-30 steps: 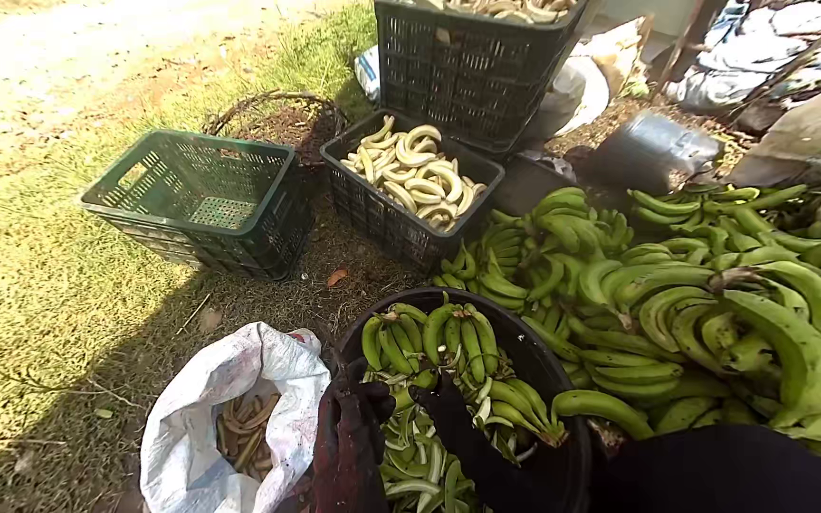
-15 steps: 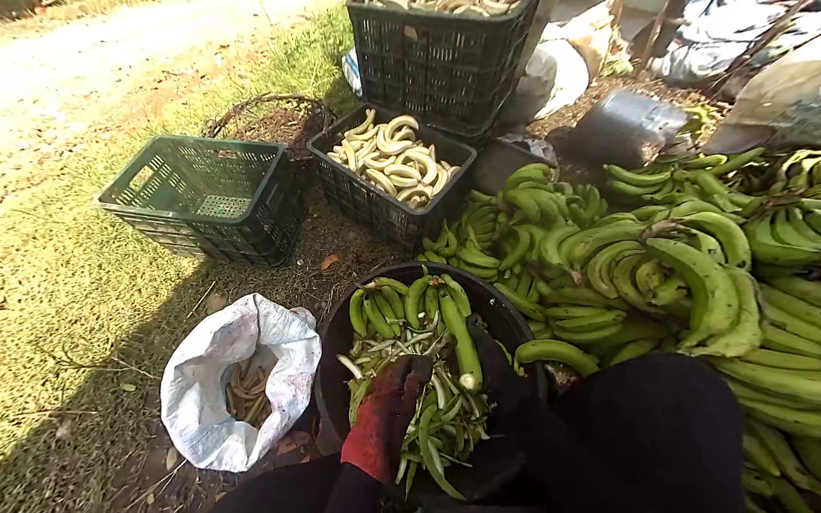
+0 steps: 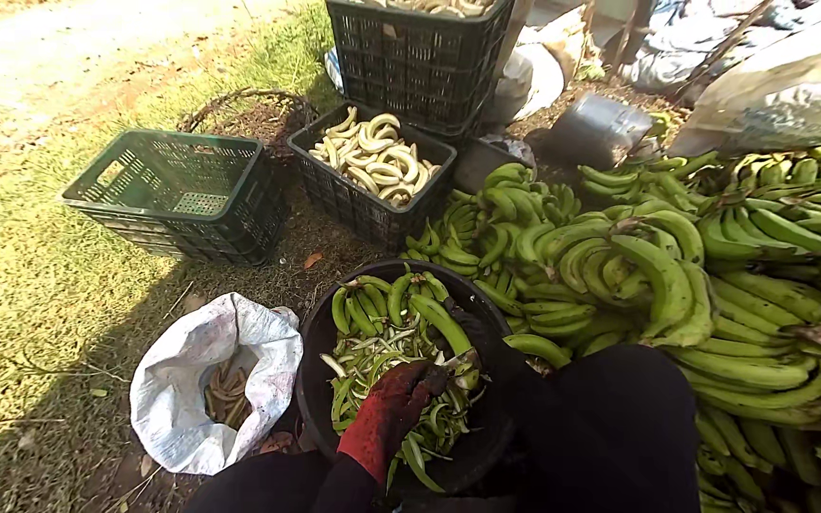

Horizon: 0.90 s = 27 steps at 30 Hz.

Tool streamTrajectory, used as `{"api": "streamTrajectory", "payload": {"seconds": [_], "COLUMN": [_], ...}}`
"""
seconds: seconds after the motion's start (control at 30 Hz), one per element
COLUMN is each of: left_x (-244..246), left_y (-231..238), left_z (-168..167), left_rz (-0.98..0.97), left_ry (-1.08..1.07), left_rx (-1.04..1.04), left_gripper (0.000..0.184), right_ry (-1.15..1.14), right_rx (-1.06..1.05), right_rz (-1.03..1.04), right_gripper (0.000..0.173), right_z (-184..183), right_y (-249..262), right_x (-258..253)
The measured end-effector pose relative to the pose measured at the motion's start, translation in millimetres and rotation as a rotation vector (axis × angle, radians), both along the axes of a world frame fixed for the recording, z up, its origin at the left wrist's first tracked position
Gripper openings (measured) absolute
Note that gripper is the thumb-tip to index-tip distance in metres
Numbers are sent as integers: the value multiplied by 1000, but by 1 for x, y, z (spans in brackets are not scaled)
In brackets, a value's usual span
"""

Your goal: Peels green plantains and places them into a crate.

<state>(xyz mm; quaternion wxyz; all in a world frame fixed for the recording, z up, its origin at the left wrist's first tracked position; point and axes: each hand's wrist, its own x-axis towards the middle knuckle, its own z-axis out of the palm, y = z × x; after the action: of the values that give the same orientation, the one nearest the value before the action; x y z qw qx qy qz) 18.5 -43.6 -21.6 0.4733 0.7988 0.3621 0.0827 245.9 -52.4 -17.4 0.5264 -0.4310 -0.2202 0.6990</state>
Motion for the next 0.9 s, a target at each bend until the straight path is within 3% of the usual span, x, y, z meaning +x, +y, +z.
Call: {"api": "streamTrajectory", "payload": {"seconds": [0.1, 0.23, 0.37, 0.47, 0.63, 0.7, 0.77, 0.9], "left_x": [4, 7, -8, -15, -8, -4, -2, -3], "left_y": [5, 17, 44, 43, 7, -3, -6, 22], "left_z": [-5, -1, -2, 5, 12, 13, 10, 15], "left_rz": [94, 406, 689, 624, 256, 179, 192, 360], "left_ry": [77, 262, 253, 122, 11, -5, -3, 234], "left_rx": [124, 356, 350, 252, -177, -240, -181, 252], "left_gripper": [44, 51, 49, 47, 48, 48, 46, 49], "right_ry": [86, -4, 20, -28, -408, -479, -388, -133], "right_rx": [-4, -56, -210, -170, -22, 11, 54, 6], "right_rz": [-63, -166, -22, -26, -321, -409, -407, -222], "right_gripper": [54, 45, 65, 56, 45, 45, 43, 41], "right_z": [-6, -12, -29, -37, -23, -24, -23, -12], "right_y": [1, -12, -29, -33, 1, 18, 28, 3], "right_x": [-18, -52, -68, -54, -24, -16, -18, -53]}}
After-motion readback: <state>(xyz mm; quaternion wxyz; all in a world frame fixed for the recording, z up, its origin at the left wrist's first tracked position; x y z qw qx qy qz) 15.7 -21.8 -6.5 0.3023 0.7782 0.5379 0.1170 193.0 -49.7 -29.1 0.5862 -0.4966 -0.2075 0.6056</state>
